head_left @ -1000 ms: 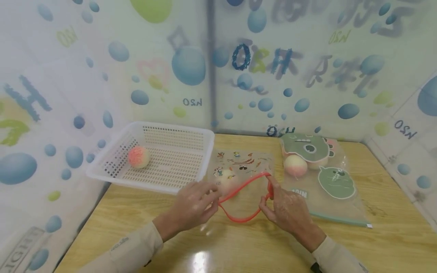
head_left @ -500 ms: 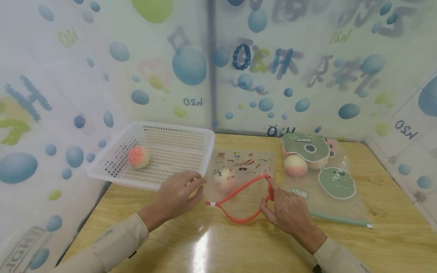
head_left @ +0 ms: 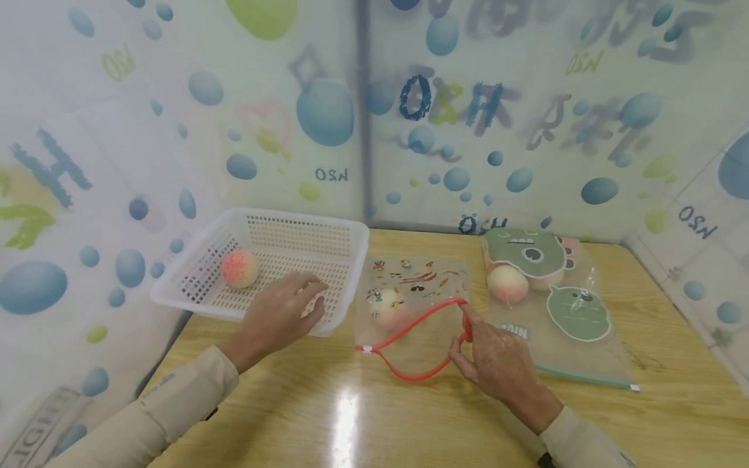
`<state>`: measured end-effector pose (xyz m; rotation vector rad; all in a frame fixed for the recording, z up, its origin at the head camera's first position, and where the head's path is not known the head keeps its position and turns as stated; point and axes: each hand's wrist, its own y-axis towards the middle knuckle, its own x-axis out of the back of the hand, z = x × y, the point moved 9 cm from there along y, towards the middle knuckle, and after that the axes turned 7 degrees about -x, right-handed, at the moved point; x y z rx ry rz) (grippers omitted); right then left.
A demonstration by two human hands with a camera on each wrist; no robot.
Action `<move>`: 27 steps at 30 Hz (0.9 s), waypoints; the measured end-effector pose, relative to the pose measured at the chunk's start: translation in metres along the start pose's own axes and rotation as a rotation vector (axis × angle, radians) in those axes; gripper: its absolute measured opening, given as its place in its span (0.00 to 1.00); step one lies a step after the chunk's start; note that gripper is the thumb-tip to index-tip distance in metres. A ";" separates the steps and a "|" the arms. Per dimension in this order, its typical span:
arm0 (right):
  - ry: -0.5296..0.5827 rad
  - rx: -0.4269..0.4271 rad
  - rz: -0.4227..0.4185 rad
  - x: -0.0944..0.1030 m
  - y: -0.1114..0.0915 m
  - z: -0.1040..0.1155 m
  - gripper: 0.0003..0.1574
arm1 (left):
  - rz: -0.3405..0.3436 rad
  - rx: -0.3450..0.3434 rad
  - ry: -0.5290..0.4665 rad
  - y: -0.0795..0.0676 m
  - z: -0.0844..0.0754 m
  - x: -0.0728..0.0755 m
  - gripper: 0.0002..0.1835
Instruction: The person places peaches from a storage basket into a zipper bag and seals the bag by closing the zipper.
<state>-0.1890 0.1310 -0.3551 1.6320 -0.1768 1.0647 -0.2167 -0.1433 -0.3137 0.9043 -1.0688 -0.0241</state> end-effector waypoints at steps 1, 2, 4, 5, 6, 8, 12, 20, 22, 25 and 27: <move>-0.001 0.006 -0.010 0.000 0.000 0.000 0.37 | 0.009 0.005 0.002 0.000 0.004 0.000 0.14; -0.002 0.006 -0.010 0.000 0.000 0.000 0.37 | 0.017 0.010 0.004 0.000 0.007 0.001 0.14; -0.002 0.004 -0.007 0.000 0.000 0.000 0.36 | 0.048 0.032 0.005 -0.001 0.016 0.001 0.16; -0.002 0.002 -0.003 0.000 0.000 0.000 0.36 | 0.066 0.047 0.010 -0.002 0.021 0.001 0.18; -0.002 0.000 0.000 0.000 0.000 -0.001 0.36 | 0.085 0.065 0.017 -0.003 0.027 0.001 0.19; -0.006 -0.006 0.010 -0.001 0.000 -0.001 0.36 | 0.127 0.093 0.032 -0.005 0.037 -0.001 0.23; -0.011 -0.016 0.035 -0.002 0.000 -0.001 0.36 | 0.227 0.163 0.063 -0.014 0.058 -0.006 0.31; -0.011 -0.022 0.042 -0.003 -0.003 -0.002 0.37 | 0.425 0.279 0.115 -0.028 0.098 -0.012 0.43; -0.005 -0.012 0.031 -0.002 -0.003 -0.001 0.37 | 0.462 0.321 0.126 -0.032 0.108 -0.010 0.44; -0.001 -0.011 0.033 -0.002 -0.004 -0.002 0.36 | 0.494 0.378 0.123 -0.039 0.123 -0.007 0.44; -0.002 -0.014 0.038 -0.002 -0.005 -0.003 0.36 | 0.504 0.387 0.134 -0.043 0.130 -0.005 0.44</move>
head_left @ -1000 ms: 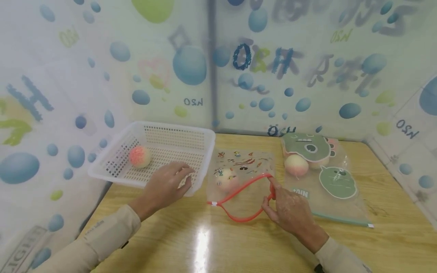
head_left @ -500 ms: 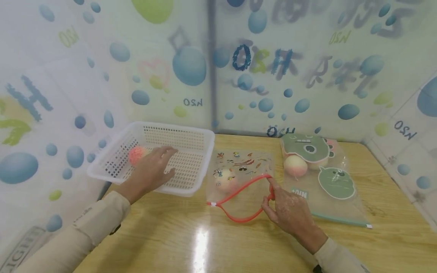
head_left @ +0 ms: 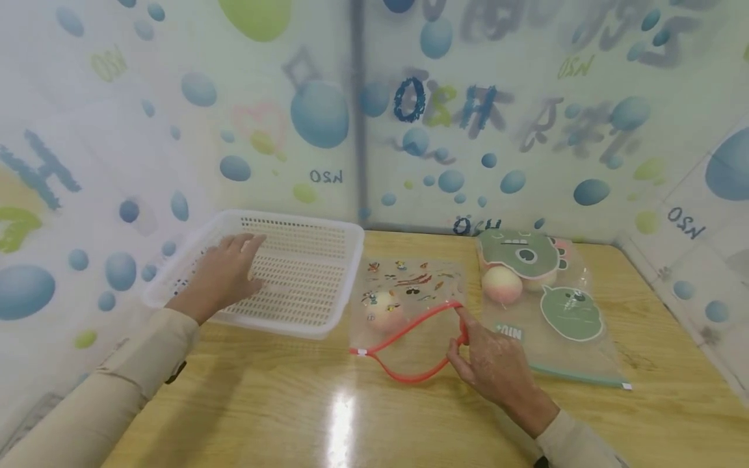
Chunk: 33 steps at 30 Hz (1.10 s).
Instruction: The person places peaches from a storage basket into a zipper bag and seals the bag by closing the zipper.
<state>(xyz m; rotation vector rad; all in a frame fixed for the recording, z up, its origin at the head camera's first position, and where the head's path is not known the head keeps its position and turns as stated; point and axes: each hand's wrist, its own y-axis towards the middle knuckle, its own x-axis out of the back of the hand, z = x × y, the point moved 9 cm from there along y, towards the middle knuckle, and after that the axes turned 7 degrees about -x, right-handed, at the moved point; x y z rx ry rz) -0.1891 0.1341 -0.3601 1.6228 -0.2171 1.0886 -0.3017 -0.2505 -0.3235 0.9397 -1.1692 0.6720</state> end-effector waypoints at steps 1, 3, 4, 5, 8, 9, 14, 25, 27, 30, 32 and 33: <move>-0.002 0.000 0.003 0.000 0.000 0.000 0.36 | 0.004 0.004 0.004 -0.001 0.004 -0.001 0.44; 0.003 -0.004 0.012 -0.001 -0.001 0.000 0.35 | 0.009 0.013 0.009 -0.003 0.012 -0.003 0.44; 0.005 -0.004 0.013 -0.001 -0.001 0.000 0.35 | 0.012 0.016 0.013 -0.004 0.015 -0.004 0.44; 0.006 -0.004 0.013 -0.001 -0.001 0.000 0.35 | 0.018 0.021 0.015 -0.006 0.019 -0.006 0.44; 0.012 -0.003 0.002 -0.001 -0.002 0.000 0.35 | 0.054 0.056 -0.001 -0.010 0.030 -0.012 0.45; 0.009 -0.005 -0.001 -0.001 -0.002 0.000 0.35 | 0.067 0.068 -0.013 -0.011 0.034 -0.015 0.45; 0.000 -0.014 -0.002 -0.002 -0.002 -0.001 0.35 | 0.124 0.121 -0.068 -0.017 0.051 -0.028 0.45; -0.010 -0.003 0.021 -0.003 -0.002 -0.003 0.36 | 0.235 0.203 -0.167 -0.026 0.066 -0.045 0.43; -0.009 -0.005 0.038 -0.003 -0.001 -0.003 0.36 | 0.229 0.202 -0.172 -0.026 0.068 -0.045 0.41; -0.017 -0.011 0.060 -0.004 0.000 -0.004 0.37 | 0.227 0.194 -0.177 -0.027 0.068 -0.046 0.39; -0.021 -0.007 0.059 -0.003 0.000 -0.004 0.37 | 0.237 0.192 -0.178 -0.027 0.068 -0.047 0.40; -0.021 -0.004 0.056 -0.003 -0.001 -0.004 0.37 | 0.246 0.196 -0.177 -0.027 0.067 -0.048 0.40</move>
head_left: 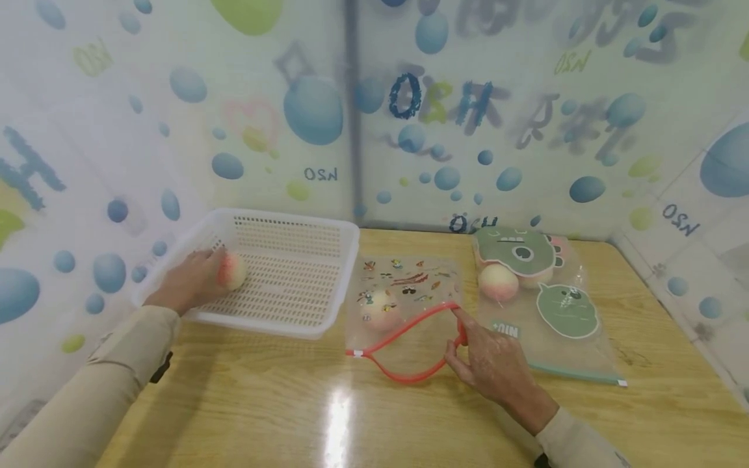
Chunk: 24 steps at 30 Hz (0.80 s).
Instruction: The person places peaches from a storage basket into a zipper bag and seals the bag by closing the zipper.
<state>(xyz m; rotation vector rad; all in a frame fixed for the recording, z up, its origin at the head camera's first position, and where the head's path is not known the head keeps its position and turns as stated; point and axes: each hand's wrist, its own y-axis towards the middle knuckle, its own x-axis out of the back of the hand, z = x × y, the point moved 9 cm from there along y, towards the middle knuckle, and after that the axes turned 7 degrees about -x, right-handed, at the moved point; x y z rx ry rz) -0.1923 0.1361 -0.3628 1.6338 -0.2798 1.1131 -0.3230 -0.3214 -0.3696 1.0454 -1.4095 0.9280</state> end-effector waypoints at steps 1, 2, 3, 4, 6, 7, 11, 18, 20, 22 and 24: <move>0.001 0.003 -0.003 0.000 0.000 0.000 0.37 | 0.004 0.005 -0.001 0.000 0.001 -0.001 0.41; 0.001 0.007 -0.006 0.000 0.000 0.001 0.37 | 0.007 0.010 0.000 -0.001 0.001 -0.001 0.41; 0.004 0.010 -0.009 0.000 0.000 0.001 0.37 | 0.008 0.014 0.004 -0.001 0.002 -0.002 0.41; 0.008 0.014 -0.010 0.000 0.000 0.001 0.37 | 0.009 0.017 0.007 -0.001 0.002 -0.002 0.41; 0.016 0.016 -0.010 0.000 0.000 0.001 0.37 | 0.003 0.020 0.016 -0.001 0.003 -0.002 0.40; 0.017 0.016 -0.008 -0.001 0.000 0.001 0.36 | -0.002 0.017 0.024 0.000 0.003 -0.002 0.41; 0.022 0.019 -0.004 -0.001 0.000 0.001 0.36 | -0.019 0.024 0.042 0.000 0.005 -0.001 0.43; 0.045 0.036 -0.037 0.001 -0.001 0.002 0.35 | -0.043 0.040 0.067 0.001 -0.001 0.003 0.43; 0.047 0.039 -0.042 0.002 -0.002 0.002 0.34 | -0.053 0.032 0.080 0.002 -0.005 0.005 0.42; 0.049 0.045 -0.047 0.002 -0.003 0.002 0.34 | -0.055 0.029 0.076 0.003 -0.009 0.006 0.41; 0.052 0.047 -0.045 0.002 -0.003 0.002 0.34 | -0.041 0.035 0.060 0.003 -0.011 0.005 0.41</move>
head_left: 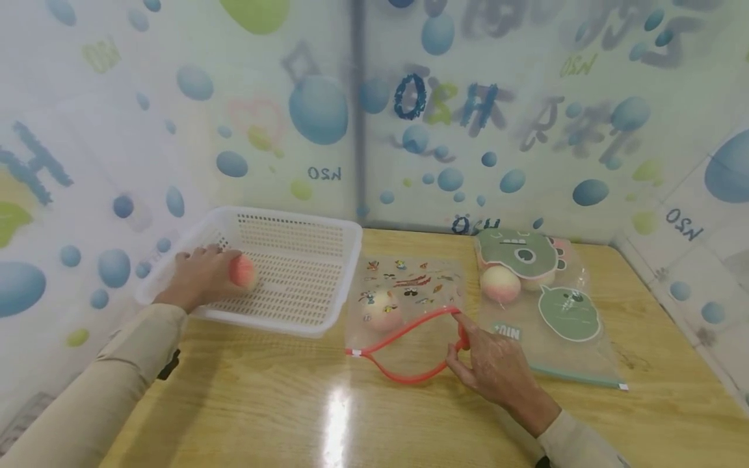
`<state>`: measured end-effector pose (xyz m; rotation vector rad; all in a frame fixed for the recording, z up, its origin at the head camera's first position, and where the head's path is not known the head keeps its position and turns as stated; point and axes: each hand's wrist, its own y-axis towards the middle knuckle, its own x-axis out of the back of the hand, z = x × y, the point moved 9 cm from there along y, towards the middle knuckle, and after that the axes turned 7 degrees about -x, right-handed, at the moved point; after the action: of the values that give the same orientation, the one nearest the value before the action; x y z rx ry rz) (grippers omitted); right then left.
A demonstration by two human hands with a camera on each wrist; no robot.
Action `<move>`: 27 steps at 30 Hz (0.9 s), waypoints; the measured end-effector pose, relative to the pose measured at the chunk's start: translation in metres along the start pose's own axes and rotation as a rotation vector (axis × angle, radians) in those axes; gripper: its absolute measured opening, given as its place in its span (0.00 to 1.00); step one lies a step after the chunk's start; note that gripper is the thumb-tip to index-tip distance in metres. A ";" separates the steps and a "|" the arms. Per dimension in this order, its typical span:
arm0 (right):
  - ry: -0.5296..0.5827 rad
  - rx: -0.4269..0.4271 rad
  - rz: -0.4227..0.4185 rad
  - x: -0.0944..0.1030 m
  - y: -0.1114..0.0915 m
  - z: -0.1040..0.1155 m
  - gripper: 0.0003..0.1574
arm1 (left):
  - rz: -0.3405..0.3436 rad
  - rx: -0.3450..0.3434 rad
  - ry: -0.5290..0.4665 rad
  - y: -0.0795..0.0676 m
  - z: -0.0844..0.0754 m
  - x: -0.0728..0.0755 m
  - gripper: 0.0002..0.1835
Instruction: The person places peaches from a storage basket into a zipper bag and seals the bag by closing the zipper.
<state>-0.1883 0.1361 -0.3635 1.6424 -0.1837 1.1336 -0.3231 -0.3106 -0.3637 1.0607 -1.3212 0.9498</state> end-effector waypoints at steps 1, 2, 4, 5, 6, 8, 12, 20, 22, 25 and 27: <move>0.002 0.002 -0.002 0.000 0.000 0.000 0.34 | 0.009 0.005 -0.013 0.000 -0.001 -0.001 0.41; 0.003 0.003 0.000 0.000 0.000 0.000 0.34 | 0.017 0.009 -0.031 0.001 -0.001 -0.001 0.42; 0.006 0.005 -0.003 0.001 0.000 0.000 0.34 | 0.022 0.007 -0.062 0.002 -0.003 -0.003 0.42; 0.006 0.003 0.000 0.001 0.001 0.000 0.34 | 0.024 0.000 -0.084 0.003 -0.004 -0.004 0.42; 0.007 0.003 0.002 0.001 0.001 0.000 0.34 | 0.021 -0.010 -0.105 0.003 -0.005 -0.004 0.42; 0.010 0.002 0.007 0.002 0.002 0.000 0.34 | 0.016 -0.023 -0.147 0.004 -0.006 -0.006 0.42; 0.007 -0.007 0.022 0.001 0.004 0.000 0.35 | 0.000 -0.062 -0.191 0.005 -0.009 -0.007 0.40; 0.014 -0.003 -0.018 0.003 0.004 0.002 0.34 | -0.002 -0.096 -0.189 0.007 -0.015 -0.006 0.36; 0.015 -0.008 -0.009 0.003 0.004 0.002 0.35 | -0.012 -0.082 -0.212 0.007 -0.015 -0.007 0.39; 0.015 -0.015 0.014 0.003 0.004 0.003 0.35 | -0.039 -0.034 -0.235 0.007 -0.014 -0.005 0.43; 0.011 -0.023 0.038 0.002 0.005 0.003 0.35 | -0.074 -0.021 -0.251 0.008 -0.016 0.000 0.44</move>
<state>-0.1883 0.1322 -0.3590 1.6188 -0.2208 1.1646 -0.3269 -0.2931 -0.3628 1.2346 -1.4816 0.7639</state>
